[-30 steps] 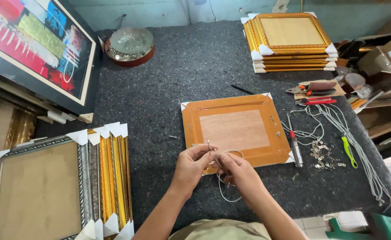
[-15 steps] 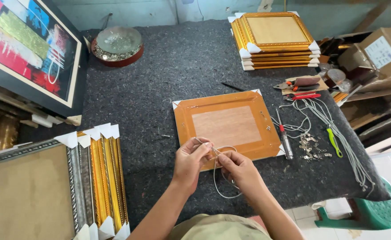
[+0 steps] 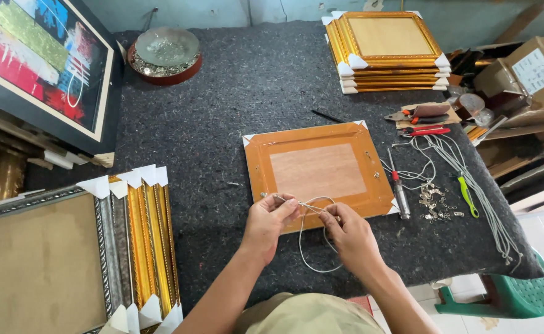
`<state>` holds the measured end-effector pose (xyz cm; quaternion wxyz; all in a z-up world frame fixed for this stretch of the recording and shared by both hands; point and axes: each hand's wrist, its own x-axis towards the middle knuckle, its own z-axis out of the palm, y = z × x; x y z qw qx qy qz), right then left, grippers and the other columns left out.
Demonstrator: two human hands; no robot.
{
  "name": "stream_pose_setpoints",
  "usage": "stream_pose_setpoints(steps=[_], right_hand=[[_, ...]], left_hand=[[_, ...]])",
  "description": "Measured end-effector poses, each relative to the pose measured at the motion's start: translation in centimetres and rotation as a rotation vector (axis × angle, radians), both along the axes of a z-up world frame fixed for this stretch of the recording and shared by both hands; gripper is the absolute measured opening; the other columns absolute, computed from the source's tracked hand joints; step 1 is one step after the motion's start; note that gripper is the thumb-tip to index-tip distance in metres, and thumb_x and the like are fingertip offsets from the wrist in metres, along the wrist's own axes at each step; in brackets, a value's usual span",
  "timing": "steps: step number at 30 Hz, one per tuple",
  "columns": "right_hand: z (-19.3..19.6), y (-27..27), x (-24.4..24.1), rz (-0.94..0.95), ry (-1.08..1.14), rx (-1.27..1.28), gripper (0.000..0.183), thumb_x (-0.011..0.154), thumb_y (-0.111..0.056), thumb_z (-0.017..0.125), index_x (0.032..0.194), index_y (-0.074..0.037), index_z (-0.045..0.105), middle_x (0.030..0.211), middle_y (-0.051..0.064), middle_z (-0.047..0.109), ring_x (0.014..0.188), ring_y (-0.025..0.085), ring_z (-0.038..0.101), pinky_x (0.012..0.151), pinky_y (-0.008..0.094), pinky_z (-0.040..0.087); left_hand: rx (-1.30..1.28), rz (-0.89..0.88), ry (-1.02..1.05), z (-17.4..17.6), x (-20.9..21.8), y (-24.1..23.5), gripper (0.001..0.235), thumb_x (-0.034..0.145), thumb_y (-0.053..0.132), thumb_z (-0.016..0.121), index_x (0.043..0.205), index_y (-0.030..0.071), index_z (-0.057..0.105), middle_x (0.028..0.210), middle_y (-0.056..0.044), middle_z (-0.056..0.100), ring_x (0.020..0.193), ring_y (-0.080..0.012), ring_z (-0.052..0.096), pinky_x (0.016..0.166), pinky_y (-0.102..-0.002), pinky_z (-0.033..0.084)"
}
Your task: Attaching a hanging wire to the back of a picture frame by threading it through eyelets and twisting the ends.
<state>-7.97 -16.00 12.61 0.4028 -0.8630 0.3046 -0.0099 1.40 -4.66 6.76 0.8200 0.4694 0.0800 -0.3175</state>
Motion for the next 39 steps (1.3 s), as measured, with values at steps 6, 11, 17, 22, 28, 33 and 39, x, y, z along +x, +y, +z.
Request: stream_pose_setpoints(steps=[6, 11, 17, 22, 28, 33, 39], right_hand=[[-0.2, -0.1, 0.1, 0.001, 0.021, -0.004, 0.021, 0.084, -0.031, 0.050, 0.075, -0.014, 0.057, 0.061, -0.001, 0.055, 0.060, 0.013, 0.049, 0.062, 0.027, 0.038], [1.5, 0.4, 0.7, -0.133, 0.073, 0.098, 0.018, 0.082, -0.029, 0.049, 0.075, -0.015, 0.060, 0.069, -0.004, 0.066, 0.057, 0.010, 0.052, 0.062, 0.025, 0.038], [-3.1, -1.1, 0.3, -0.197, -0.195, 0.350, 0.010, 0.080, -0.012, 0.057, 0.089, -0.008, 0.061, 0.073, 0.006, 0.066, 0.053, 0.012, 0.050, 0.052, 0.023, 0.041], [-2.0, -0.2, 0.2, -0.198, -0.394, 0.495, 0.004, 0.082, -0.009, 0.058, 0.085, -0.006, 0.057, 0.074, 0.003, 0.062, 0.054, 0.006, 0.041, 0.047, 0.018, 0.034], [-2.2, -0.1, 0.2, -0.117, -0.385, 0.509, 0.006, 0.082, -0.004, 0.054, 0.085, -0.004, 0.059, 0.072, 0.002, 0.058, 0.055, 0.008, 0.042, 0.050, 0.020, 0.035], [-1.8, 0.0, 0.4, -0.072, -0.312, 0.464, 0.009, 0.080, -0.006, 0.053, 0.085, -0.006, 0.060, 0.080, 0.001, 0.064, 0.056, 0.008, 0.047, 0.051, 0.020, 0.040], [-0.2, -0.2, 1.0, -0.092, 0.092, 0.299, 0.019, 0.074, -0.014, 0.050, 0.084, -0.013, 0.066, 0.072, -0.001, 0.067, 0.061, 0.010, 0.065, 0.060, 0.021, 0.044]], left_hand=[[-0.052, 0.013, 0.046, 1.5, 0.4, 1.0, 0.008, 0.075, -0.004, 0.063, 0.082, 0.001, 0.060, 0.073, -0.008, 0.059, 0.068, -0.0147, 0.059, 0.070, -0.027, 0.054], [-0.147, 0.051, 0.022, 2.3, 0.3, 1.0, 0.014, 0.084, 0.005, 0.054, 0.096, 0.002, 0.061, 0.080, -0.007, 0.061, 0.076, -0.0142, 0.058, 0.076, -0.027, 0.050], [-0.077, -0.075, -0.040, 2.9, 0.2, 0.5, 0.035, 0.078, 0.005, 0.061, 0.112, 0.001, 0.053, 0.073, -0.012, 0.062, 0.069, -0.0169, 0.063, 0.070, -0.027, 0.054], [-0.022, -0.145, 0.161, 2.8, -0.5, 0.0, 0.050, 0.072, 0.003, 0.064, 0.119, 0.003, 0.047, 0.085, -0.014, 0.063, 0.070, -0.0161, 0.060, 0.068, -0.027, 0.050], [-0.017, -0.258, 0.023, 2.7, -0.8, 0.0, 0.031, 0.076, 0.015, 0.064, 0.106, 0.009, 0.059, 0.080, -0.002, 0.064, 0.076, -0.0081, 0.058, 0.068, -0.023, 0.046], [0.020, -0.165, -0.098, 1.7, -0.6, -0.4, 0.009, 0.078, 0.009, 0.064, 0.086, 0.006, 0.063, 0.080, -0.005, 0.067, 0.066, -0.0060, 0.056, 0.050, -0.017, 0.037], [0.114, -0.015, -0.123, 2.0, -0.2, -0.2, 0.012, 0.074, 0.009, 0.066, 0.085, 0.005, 0.067, 0.086, -0.006, 0.068, 0.075, -0.0076, 0.059, 0.067, -0.019, 0.046]])
